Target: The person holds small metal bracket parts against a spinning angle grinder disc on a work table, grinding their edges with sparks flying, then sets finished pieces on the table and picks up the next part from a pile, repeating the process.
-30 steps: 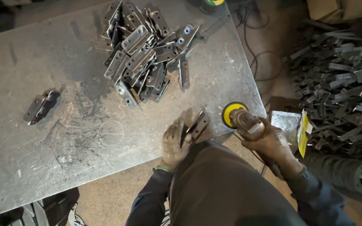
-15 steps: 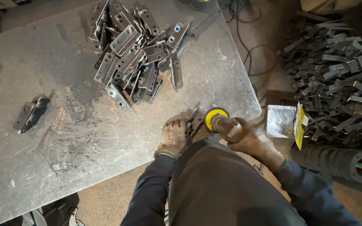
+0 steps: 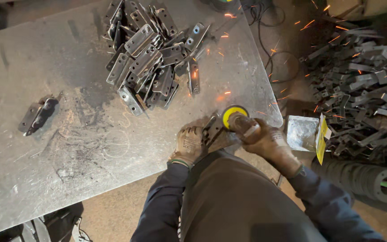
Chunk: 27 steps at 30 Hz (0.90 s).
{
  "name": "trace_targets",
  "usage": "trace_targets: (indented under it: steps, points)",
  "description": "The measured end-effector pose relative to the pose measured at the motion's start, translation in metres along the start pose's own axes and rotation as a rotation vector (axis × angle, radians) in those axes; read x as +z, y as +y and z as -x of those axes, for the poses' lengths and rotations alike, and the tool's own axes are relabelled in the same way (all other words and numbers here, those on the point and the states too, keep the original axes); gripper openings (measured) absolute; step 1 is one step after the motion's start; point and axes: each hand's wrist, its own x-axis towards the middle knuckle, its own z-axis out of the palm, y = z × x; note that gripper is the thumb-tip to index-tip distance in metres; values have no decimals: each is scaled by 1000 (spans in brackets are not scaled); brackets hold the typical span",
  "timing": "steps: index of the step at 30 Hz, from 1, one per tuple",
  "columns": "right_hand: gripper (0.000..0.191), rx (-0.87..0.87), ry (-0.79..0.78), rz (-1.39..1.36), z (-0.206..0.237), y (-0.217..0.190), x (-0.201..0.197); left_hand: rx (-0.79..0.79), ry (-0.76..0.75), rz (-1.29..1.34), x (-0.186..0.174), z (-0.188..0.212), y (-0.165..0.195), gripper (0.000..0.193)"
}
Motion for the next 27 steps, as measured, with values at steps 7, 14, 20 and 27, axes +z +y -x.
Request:
trace_targets:
  steps: [7,14,20,27]
  points:
    - [93,-64,-104,-61,10,-1,1,-23,-1,34,1,-1,1,18]
    - [93,-2,-94,-66,4,-3,6,7,22,7,4,-1,0,19]
    - [99,-6,-132,-40,7,-8,-1,-15,5,-71,2,-3,4,24]
    - [97,19,-134,2,4,-18,-9,27,10,-81,-9,-5,10,19]
